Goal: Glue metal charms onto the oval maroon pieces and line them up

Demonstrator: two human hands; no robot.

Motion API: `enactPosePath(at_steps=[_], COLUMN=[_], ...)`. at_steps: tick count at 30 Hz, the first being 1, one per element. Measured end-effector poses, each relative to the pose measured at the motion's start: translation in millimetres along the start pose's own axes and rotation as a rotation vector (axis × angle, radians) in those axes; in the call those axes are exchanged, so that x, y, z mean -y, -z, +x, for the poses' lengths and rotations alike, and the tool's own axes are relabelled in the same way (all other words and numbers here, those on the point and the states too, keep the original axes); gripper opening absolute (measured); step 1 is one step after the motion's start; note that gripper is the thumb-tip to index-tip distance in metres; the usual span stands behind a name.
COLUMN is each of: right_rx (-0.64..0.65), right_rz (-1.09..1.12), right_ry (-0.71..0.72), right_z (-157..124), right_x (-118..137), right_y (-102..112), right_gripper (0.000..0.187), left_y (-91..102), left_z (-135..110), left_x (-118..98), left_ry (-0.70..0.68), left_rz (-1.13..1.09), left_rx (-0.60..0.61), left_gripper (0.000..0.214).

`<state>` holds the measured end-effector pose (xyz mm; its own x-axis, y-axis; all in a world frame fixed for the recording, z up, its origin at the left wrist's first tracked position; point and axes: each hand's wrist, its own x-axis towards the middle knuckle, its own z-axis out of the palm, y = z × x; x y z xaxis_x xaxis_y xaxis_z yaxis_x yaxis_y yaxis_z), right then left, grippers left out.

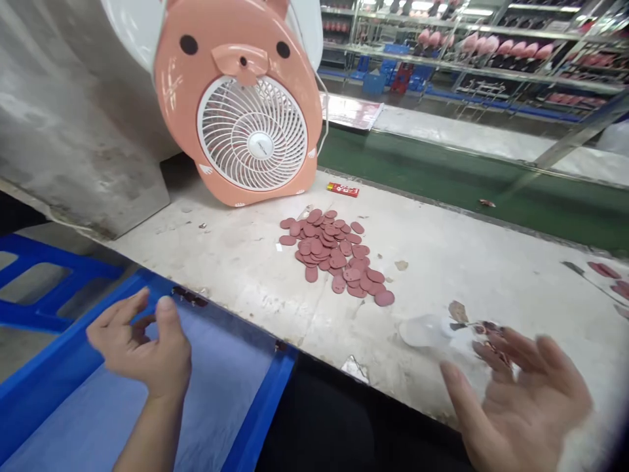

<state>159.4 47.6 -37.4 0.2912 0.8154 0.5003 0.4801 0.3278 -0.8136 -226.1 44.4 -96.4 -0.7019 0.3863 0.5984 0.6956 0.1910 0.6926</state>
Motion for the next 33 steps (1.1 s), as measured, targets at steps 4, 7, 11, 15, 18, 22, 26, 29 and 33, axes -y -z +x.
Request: enactPosePath(at_steps=[4,7,11,15,18,22,26,29,33], right_rx=[0.281,0.446,0.471,0.355,0.346,0.491,0.686,0.776,0.747], right_rz=[-0.243,-0.321,-0.252,-0.110,0.052,0.291,0.505,0.727,0.816], right_ry=[-0.115,-0.161,-0.179,-0.187,-0.200,-0.220,-0.285,-0.440,-0.513], right_z=[14,21,18,5,-4,-7,-9,-10,-9], right_x=[2,0,0,1,7,23,34,36,32], right_y=[-14,-18,-14,0,10,18,21,23,32], right_gripper=[0.085,0.052,0.031,0.028,0.023,0.018,0.022,0.027,0.025], left_y=[-18.9,-41.1,-56.8,-43.1,-11.5,34.3,52.2,50.4,47.1], left_z=[-12,-23,-34,-38,-46,-73,-100,-114,-126], left_x=[-94,-137,-155,-156,-164,-186,-206,-214,-209], left_ry=[-0.300,-0.389,-0.336,-0.189,-0.043,0.364,1.419,1.553,1.066], left_rz=[-0.051,0.034,0.120,0.049,-0.143,-0.524,-0.988,-0.954,-0.777], left_rx=[0.436,0.650,0.714,0.755,0.830,1.242,1.736,1.829,1.819], left_gripper=[0.021,0.024,0.022,0.030,0.032,0.041,0.040,0.041,0.040])
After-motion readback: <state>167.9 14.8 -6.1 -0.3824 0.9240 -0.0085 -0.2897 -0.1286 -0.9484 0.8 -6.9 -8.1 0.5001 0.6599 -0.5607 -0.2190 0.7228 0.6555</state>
